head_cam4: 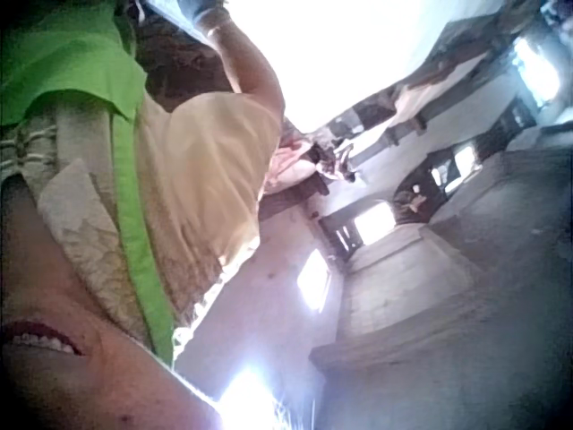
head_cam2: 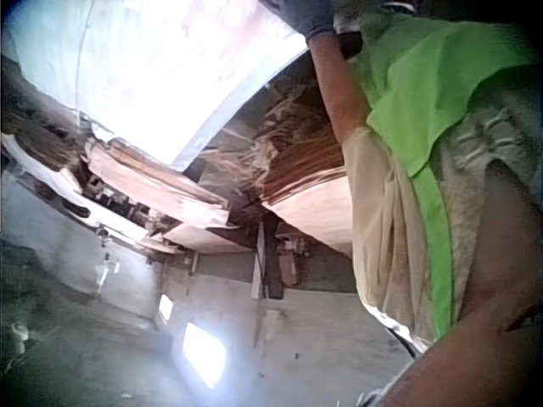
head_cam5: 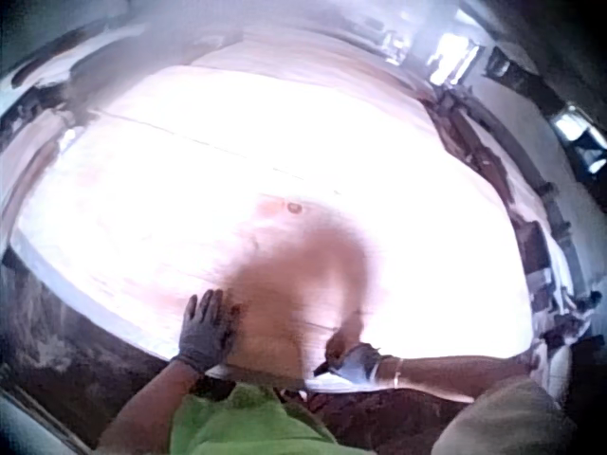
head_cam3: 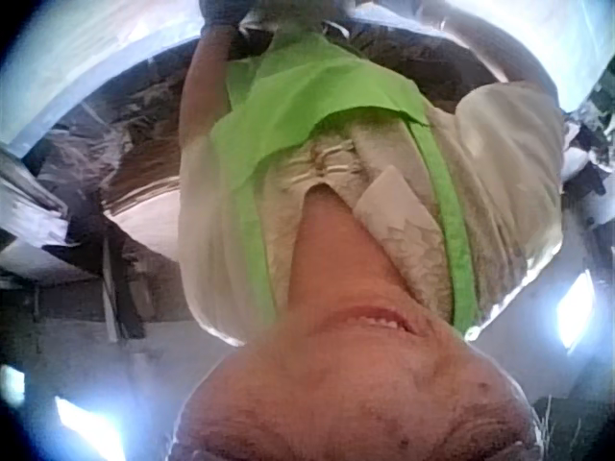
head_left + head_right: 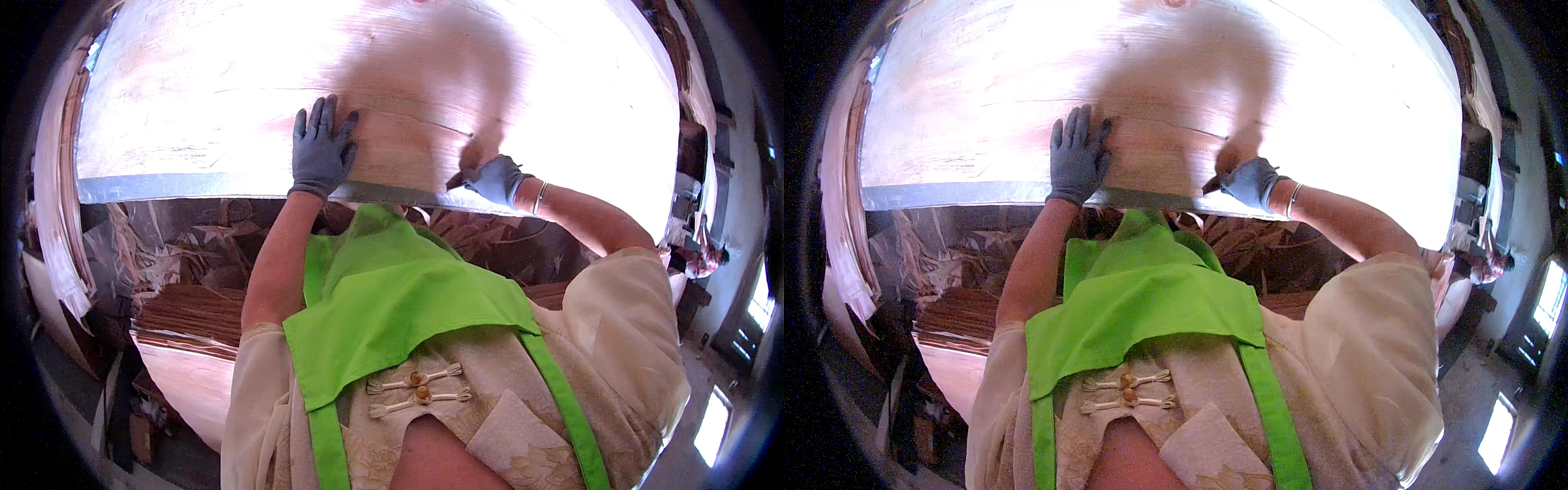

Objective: The person sorts and stacks large wood veneer sheets in a factory environment. The person picks up individual veneer sheets, inspects them for quality, and places them onto different stacks on wooden tables.

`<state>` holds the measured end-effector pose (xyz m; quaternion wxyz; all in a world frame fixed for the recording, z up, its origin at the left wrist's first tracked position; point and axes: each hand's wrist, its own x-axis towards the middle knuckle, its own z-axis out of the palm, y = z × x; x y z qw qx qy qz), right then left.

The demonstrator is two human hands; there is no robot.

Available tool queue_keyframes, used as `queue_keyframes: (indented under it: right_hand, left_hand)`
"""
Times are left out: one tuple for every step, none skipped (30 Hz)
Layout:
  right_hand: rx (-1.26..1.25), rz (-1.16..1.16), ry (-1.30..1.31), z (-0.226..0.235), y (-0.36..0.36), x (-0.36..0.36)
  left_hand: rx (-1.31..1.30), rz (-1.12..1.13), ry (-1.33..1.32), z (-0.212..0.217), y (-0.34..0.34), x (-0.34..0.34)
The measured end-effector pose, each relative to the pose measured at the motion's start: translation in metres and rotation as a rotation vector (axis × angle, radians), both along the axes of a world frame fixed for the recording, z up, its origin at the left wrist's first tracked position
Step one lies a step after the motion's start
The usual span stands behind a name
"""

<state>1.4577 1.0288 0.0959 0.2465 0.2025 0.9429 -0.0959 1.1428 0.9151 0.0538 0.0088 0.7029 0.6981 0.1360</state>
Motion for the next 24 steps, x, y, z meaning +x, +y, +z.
queue_keyframes:
  right_hand:
    - [-0.021,-0.013,0.003,0.005,0.007,-0.002]
    - [0.003,0.098,-0.063,0.006,0.015,-0.001]
    - [0.028,0.208,-0.129,0.008,0.023,0.002]
    - [0.014,0.232,-0.135,0.008,0.031,0.004]
    - [0.0,0.255,-0.141,0.008,0.039,0.008]
    - [-0.014,0.276,-0.147,0.008,0.047,0.011]
    - [-0.005,0.313,-0.162,0.009,0.054,0.011]
    - [0.003,0.306,-0.241,0.012,0.06,0.01]
    - [0.011,0.297,-0.32,0.015,0.067,0.01]
    - [0.02,0.284,-0.398,0.018,0.073,0.012]
    - [0.014,0.268,-0.385,0.021,0.08,0.016]
    - [0.001,0.287,-0.381,0.019,0.089,0.022]
    - [0.002,0.276,-0.316,0.018,0.093,0.029]
    - [0.005,0.269,-0.251,0.016,0.099,0.035]
    - [-0.046,0.297,-0.083,0.013,0.107,0.043]
    - [0.06,0.297,-0.21,0.005,0.114,0.05]
    - [0.051,0.239,-0.203,-0.002,0.122,0.063]
    - [0.041,0.18,-0.197,-0.007,0.129,0.077]
    - [0.086,0.292,-0.065,-0.002,0.135,0.079]
    - [0.073,0.299,-0.139,0.001,0.141,0.08]
    - [0.097,0.328,-0.105,0.005,0.14,0.084]
    - [0.122,0.362,-0.066,0.016,0.136,0.078]
    - [0.159,0.316,0.055,0.018,0.133,0.079]
    - [0.195,0.269,0.176,0.021,0.13,0.08]
  left_hand:
    - [-0.004,0.004,0.002,-0.001,0.001,0.0]
    - [-0.009,0.007,0.004,-0.001,0.002,0.0]
    - [-0.012,0.014,0.004,-0.001,0.004,0.001]
    - [-0.017,0.02,0.008,-0.001,0.004,0.001]
    - [-0.021,0.024,0.011,0.0,0.005,0.002]
    - [-0.025,0.025,0.006,0.001,0.004,0.002]
    - [-0.03,0.027,0.002,0.002,0.003,0.002]
    - [-0.036,0.028,-0.002,0.002,0.002,0.001]
    - [-0.036,0.029,-0.006,0.002,0.002,0.001]
    - [-0.035,0.026,-0.01,0.002,0.003,0.0]
    - [-0.034,0.022,-0.013,0.003,0.003,0.0]
    - [-0.047,0.024,-0.015,0.003,0.003,0.001]
    - [-0.06,0.023,-0.018,0.003,0.002,0.001]
    - [-0.07,0.027,-0.019,0.003,0.001,0.001]
    - [-0.053,0.026,-0.024,0.002,0.0,0.0]
    - [-0.04,0.016,-0.028,0.001,-0.001,0.0]
    - [-0.021,0.009,-0.033,0.002,0.0,0.0]
    - [-0.021,0.004,-0.032,0.003,0.002,0.0]
    - [-0.021,0.004,-0.032,0.004,0.002,0.0]
    - [-0.02,0.003,-0.033,0.004,0.003,0.0]
    - [-0.02,-0.002,-0.039,0.004,0.003,0.001]
    - [-0.021,-0.002,-0.041,0.004,0.004,0.001]
    - [-0.022,-0.002,-0.042,0.003,0.004,0.0]
    - [-0.039,-0.002,-0.036,0.0,0.0,0.002]
